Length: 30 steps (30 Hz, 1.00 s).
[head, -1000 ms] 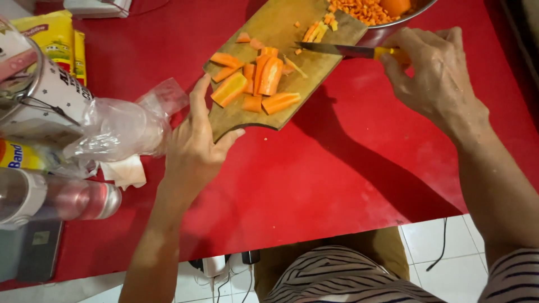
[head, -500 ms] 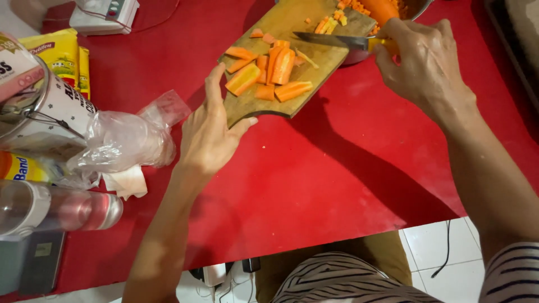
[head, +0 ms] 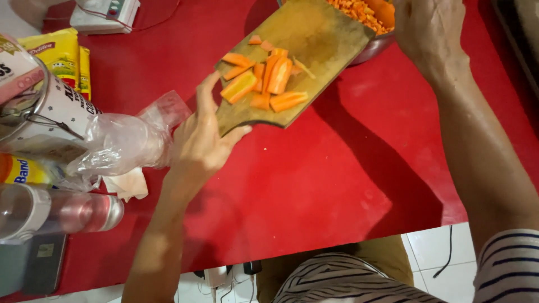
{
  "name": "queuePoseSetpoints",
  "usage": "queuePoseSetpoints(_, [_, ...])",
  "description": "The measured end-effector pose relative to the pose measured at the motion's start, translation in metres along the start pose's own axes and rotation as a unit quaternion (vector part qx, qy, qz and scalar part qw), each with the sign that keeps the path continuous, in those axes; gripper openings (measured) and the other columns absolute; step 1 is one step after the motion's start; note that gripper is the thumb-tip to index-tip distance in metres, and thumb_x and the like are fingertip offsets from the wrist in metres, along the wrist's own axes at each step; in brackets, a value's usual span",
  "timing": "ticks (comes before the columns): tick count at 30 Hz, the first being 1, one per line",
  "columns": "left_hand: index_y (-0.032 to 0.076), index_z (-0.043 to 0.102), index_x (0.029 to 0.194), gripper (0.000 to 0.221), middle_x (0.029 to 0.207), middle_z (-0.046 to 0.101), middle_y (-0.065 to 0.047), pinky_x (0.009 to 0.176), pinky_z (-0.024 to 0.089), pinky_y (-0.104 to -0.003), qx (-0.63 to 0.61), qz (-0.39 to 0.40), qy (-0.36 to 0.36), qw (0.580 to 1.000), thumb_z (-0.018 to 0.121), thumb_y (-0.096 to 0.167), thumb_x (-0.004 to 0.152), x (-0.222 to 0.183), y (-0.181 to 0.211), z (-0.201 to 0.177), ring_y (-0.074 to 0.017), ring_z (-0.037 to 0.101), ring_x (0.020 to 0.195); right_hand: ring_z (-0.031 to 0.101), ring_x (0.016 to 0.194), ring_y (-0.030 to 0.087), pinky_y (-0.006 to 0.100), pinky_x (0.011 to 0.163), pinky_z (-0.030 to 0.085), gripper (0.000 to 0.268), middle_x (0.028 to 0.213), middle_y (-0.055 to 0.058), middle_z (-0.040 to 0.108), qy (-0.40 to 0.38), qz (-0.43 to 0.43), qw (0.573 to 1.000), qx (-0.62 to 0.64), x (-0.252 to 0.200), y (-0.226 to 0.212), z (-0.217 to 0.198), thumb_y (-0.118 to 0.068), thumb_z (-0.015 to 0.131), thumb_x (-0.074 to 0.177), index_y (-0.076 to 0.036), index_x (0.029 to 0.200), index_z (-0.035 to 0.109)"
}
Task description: Dicing carrots into small pieces on a wooden cutting board using a knife and scraping them into a bowl.
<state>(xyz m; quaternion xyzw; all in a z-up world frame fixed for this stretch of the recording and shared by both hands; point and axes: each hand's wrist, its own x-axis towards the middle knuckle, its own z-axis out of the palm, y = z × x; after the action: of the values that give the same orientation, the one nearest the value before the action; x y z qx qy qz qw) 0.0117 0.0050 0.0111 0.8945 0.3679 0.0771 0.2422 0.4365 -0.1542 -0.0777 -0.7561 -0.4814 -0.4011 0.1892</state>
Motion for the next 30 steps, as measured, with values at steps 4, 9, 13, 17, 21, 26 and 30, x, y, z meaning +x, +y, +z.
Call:
queuePoseSetpoints(4, [0.019,0.03,0.152,0.089,0.113,0.066,-0.014,0.083,0.048,-0.055,-0.02,0.054,0.032,0.998,0.08,0.038,0.08,-0.021,-0.033,0.004,-0.0442,0.068,0.098,0.064,0.082,0.035,0.044,0.051,0.044,0.017,0.101,0.014,0.068,-0.02,-0.016,1.0,-0.002,-0.011,-0.02,-0.026,-0.006,0.076,0.105,-0.002,0.119,0.066])
queuePoseSetpoints(9, [0.016,0.032,0.153,0.105,0.108,0.071,-0.014,0.081,0.049,-0.058,-0.011,0.079,0.007,0.997,0.053,0.08,0.072,-0.031,-0.071,0.025,-0.0417,0.072,0.093,0.07,0.104,0.035,0.047,0.086,0.051,0.037,0.113,0.012,0.079,-0.001,-0.054,0.997,0.053,-0.031,-0.037,-0.041,0.005,0.09,0.097,0.0,0.13,0.072])
queuePoseSetpoints(13, [0.023,0.033,0.153,0.099,0.124,0.069,-0.012,0.089,0.05,-0.051,0.012,0.024,-0.062,0.998,0.083,0.045,0.071,-0.022,-0.09,0.059,-0.0384,0.068,0.11,0.061,0.1,0.035,0.045,0.077,0.047,0.034,0.116,0.015,0.067,-0.013,-0.03,0.997,0.065,-0.041,-0.056,-0.051,0.005,0.086,0.093,-0.001,0.12,0.066])
queuePoseSetpoints(17, [0.023,0.036,0.151,0.098,0.121,0.069,-0.011,0.089,0.052,-0.053,-0.004,0.089,-0.029,0.996,0.091,0.033,0.071,-0.008,-0.12,0.087,-0.0344,0.068,0.114,0.061,0.105,0.036,0.044,0.074,0.05,0.038,0.116,0.017,0.065,-0.026,-0.047,0.988,0.145,-0.053,-0.083,-0.068,0.013,0.09,0.095,0.001,0.121,0.065])
queuePoseSetpoints(21, [0.015,0.045,0.144,0.084,0.113,0.066,-0.012,0.098,0.046,-0.047,-0.023,0.165,0.024,0.986,0.09,0.026,0.074,0.004,-0.136,0.088,-0.0364,0.062,0.106,0.054,0.092,0.032,0.043,0.067,0.044,0.034,0.105,0.014,0.058,-0.075,-0.025,0.987,0.142,-0.091,-0.087,-0.046,0.001,0.097,0.1,0.002,0.118,0.069])
queuePoseSetpoints(26, [0.015,0.051,0.138,0.059,0.114,0.062,-0.008,0.101,0.038,-0.043,-0.019,0.084,-0.08,0.993,0.073,0.012,0.084,0.018,-0.136,0.079,-0.0286,0.051,0.109,0.059,0.091,0.034,0.047,0.066,0.047,0.021,0.102,0.012,0.062,-0.158,0.038,0.968,0.19,-0.114,-0.099,-0.03,-0.009,0.085,0.102,-0.004,0.115,0.069])
queuePoseSetpoints(30, [0.01,0.059,0.126,0.042,0.111,0.07,-0.012,0.095,0.042,-0.046,0.004,0.159,0.012,0.987,0.066,0.011,0.085,0.027,-0.125,0.092,-0.0328,0.059,0.106,0.062,0.094,0.035,0.048,0.068,0.049,0.019,0.104,0.012,0.065,-0.184,0.06,0.955,0.226,-0.117,-0.107,-0.031,-0.008,0.082,0.102,-0.004,0.116,0.069])
